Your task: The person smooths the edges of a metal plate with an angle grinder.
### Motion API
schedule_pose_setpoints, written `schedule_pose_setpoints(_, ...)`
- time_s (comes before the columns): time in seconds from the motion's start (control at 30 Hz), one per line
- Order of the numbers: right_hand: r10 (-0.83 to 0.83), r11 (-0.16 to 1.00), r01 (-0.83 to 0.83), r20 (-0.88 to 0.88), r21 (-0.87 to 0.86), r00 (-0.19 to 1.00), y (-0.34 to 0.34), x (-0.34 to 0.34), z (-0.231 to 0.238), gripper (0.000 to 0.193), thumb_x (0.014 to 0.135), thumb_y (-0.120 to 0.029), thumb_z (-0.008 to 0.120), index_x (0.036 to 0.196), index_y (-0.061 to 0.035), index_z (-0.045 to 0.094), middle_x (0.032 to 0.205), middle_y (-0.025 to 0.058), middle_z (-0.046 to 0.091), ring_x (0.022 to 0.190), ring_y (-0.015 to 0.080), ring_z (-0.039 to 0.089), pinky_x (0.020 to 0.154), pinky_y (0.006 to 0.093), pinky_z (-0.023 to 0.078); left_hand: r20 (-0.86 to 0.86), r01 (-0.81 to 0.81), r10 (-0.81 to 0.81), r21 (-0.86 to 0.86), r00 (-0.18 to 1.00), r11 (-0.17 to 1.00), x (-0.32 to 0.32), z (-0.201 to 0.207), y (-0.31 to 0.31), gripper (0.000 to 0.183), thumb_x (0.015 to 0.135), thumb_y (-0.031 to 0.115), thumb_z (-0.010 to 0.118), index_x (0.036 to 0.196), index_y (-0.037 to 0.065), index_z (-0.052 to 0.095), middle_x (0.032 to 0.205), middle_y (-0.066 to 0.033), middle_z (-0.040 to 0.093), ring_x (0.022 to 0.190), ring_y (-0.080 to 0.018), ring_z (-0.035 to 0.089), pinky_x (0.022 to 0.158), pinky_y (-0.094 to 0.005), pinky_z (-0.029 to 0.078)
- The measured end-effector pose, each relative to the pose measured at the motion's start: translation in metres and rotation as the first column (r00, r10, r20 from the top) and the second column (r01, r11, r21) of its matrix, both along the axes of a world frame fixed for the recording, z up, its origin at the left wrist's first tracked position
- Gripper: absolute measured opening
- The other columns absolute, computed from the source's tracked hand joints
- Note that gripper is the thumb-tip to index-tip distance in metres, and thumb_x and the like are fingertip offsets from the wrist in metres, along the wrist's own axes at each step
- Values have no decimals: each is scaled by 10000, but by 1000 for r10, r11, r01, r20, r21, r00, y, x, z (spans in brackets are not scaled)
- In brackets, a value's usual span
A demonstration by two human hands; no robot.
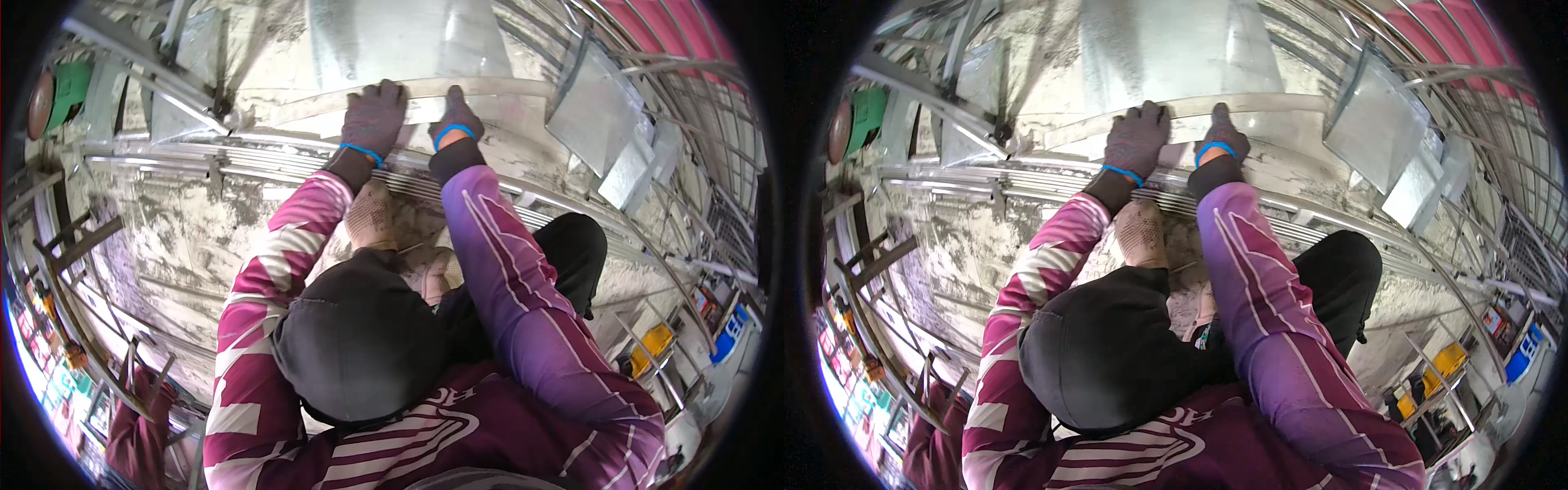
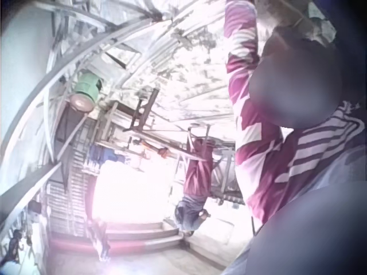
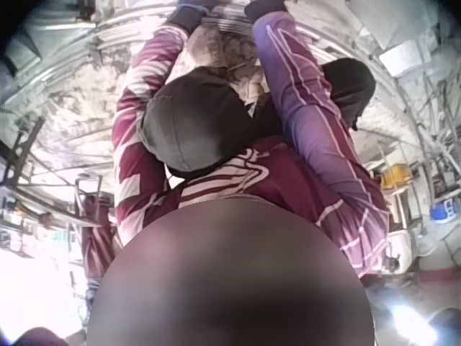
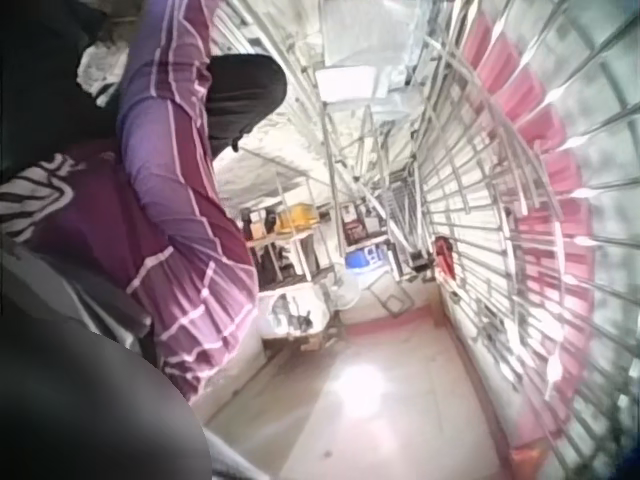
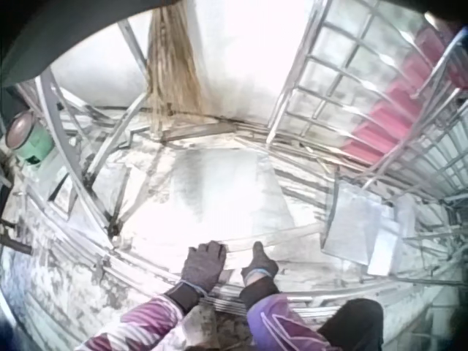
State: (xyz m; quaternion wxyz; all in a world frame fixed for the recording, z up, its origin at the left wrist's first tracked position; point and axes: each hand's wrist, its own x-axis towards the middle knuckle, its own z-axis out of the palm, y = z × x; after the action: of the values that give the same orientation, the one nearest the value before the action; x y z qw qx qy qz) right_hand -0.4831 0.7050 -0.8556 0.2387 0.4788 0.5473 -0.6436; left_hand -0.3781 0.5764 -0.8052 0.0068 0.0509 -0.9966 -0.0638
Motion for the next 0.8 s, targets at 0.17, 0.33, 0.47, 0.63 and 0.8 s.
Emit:
schedule_pose_setpoints(0.17,143,985,-132,-90,111,986,18,15,7,480,822,-408,782,1074,-28,633,928,150,696,747,315,643,676,466,531,136,-90,73,128,988,988,-7,5,0,263,981,248,518,1162,69,587,1060,-115,615,964,-321,637,787,-509,525)
schedule_pose_setpoints(0.33,920,132,-138,-69,982,387,83,33,54,336,689,-133,705,1017,-61,697,1018,161,673,953,338,660,873,431,522,158,-40,28,72,987,997,-8,2,-8,254,960,221,545,1150,65,610,1078,-131,617,969,-324,641,719,-479,574)
schedule_pose_setpoints(0.47,926,-155,182,207,971,-317,61,-5,75,373,747,-133,676,1114,-72,671,1166,137,613,1130,263,588,1003,478,436,125,36,-38,18,991,999,-8,9,-10,253,959,200,542,1145,48,621,1111,-131,609,985,-326,633,699,-455,582)
schedule_pose_setpoints(0.63,511,-662,324,723,676,-464,41,-48,71,155,854,-155,622,959,-96,720,835,75,656,822,260,683,814,477,475,122,24,-30,50,992,998,-6,18,-11,264,949,183,544,1157,35,615,1112,-131,601,992,-322,628,704,-441,581)
schedule_pose_setpoints(0.8,400,-702,342,743,625,-537,33,-46,65,181,861,-155,625,967,-65,741,882,106,670,846,290,687,725,532,490,218,-157,136,84,967,984,-15,9,0,276,975,253,528,1123,41,623,1069,-154,656,986,-349,663,695,-478,582)
